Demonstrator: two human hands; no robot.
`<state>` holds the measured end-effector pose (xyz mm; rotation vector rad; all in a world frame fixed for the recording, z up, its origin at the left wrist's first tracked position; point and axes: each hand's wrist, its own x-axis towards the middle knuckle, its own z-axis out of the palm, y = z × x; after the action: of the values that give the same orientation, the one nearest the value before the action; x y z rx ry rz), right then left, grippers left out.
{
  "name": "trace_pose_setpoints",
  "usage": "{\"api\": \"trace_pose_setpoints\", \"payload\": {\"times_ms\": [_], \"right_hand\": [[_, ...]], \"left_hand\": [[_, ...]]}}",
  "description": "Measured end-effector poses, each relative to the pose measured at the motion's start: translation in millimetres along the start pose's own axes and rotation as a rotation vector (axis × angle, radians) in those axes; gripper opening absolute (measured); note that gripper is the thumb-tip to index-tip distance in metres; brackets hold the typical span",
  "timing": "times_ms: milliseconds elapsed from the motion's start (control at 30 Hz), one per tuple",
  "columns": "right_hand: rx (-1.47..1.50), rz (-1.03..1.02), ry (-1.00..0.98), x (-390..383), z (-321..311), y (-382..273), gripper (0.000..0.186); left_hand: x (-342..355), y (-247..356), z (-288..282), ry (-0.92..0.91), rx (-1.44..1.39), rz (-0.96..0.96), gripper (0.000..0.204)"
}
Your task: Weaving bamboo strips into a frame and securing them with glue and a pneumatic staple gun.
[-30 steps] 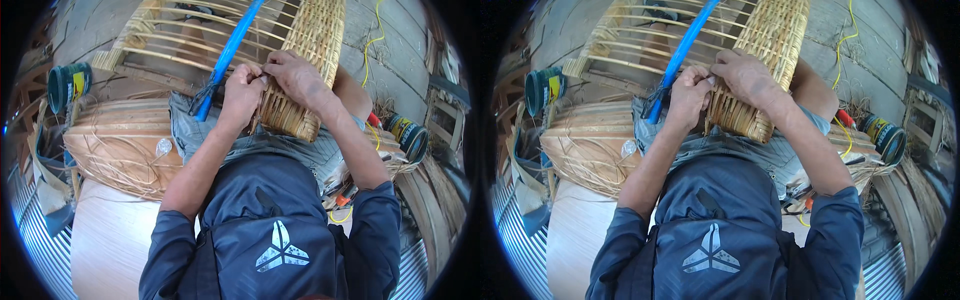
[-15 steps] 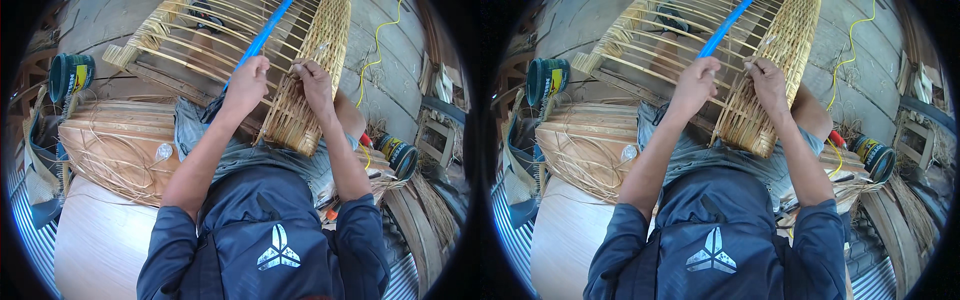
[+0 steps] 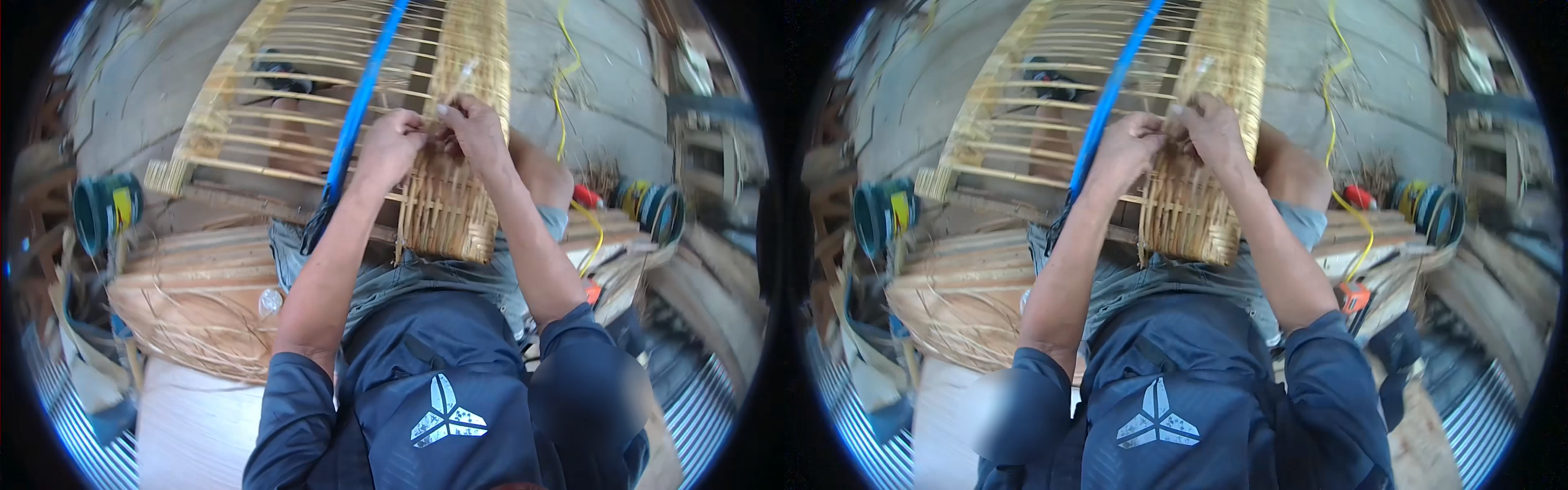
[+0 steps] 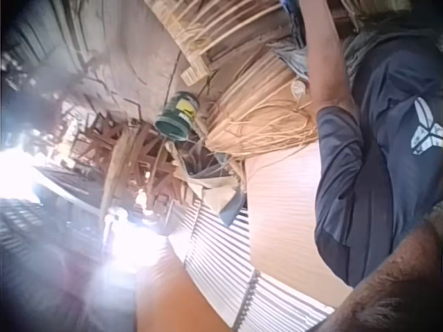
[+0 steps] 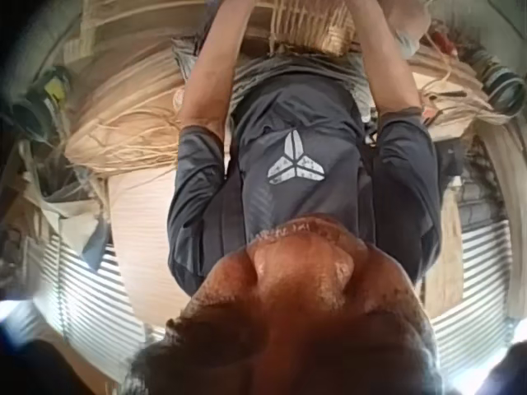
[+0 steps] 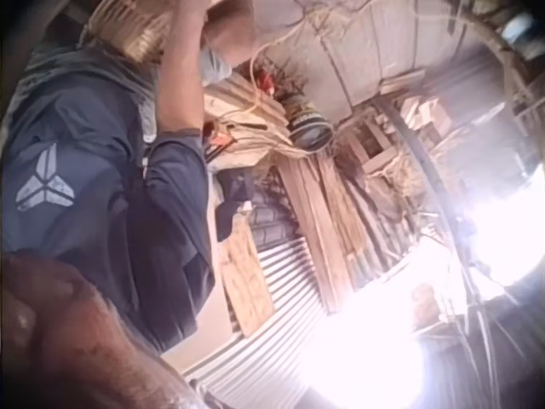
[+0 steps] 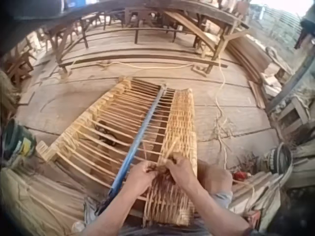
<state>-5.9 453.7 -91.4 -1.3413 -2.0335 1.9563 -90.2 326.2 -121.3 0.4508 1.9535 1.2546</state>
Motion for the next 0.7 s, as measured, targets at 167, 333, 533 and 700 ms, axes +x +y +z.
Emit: {"api": "trace_pose_setpoints", "payload": {"times_ms": [167, 333, 533, 700], "right_hand": [[-0.193, -0.237, 0.359, -72, -117, 12, 0.034], [-0.214, -0.101, 0.989, -224, -233, 81, 0.023], [-0.08, 0.338, 0.996, -324, -209, 205, 0.024], [-0.513, 0.479, 0.763, -341, -165, 292, 0.019]], "left_hand": [[-1, 13, -15, -0.08, -0.13, -0.159, 0.024], [11, 14, -25, -0.134, -0.075, -0.24, 0.028], [16, 13, -26, -0.247, -0.059, -0.26, 0.021], [13, 14, -17, -0.182, -0.035, -0.242, 0.019]]}}
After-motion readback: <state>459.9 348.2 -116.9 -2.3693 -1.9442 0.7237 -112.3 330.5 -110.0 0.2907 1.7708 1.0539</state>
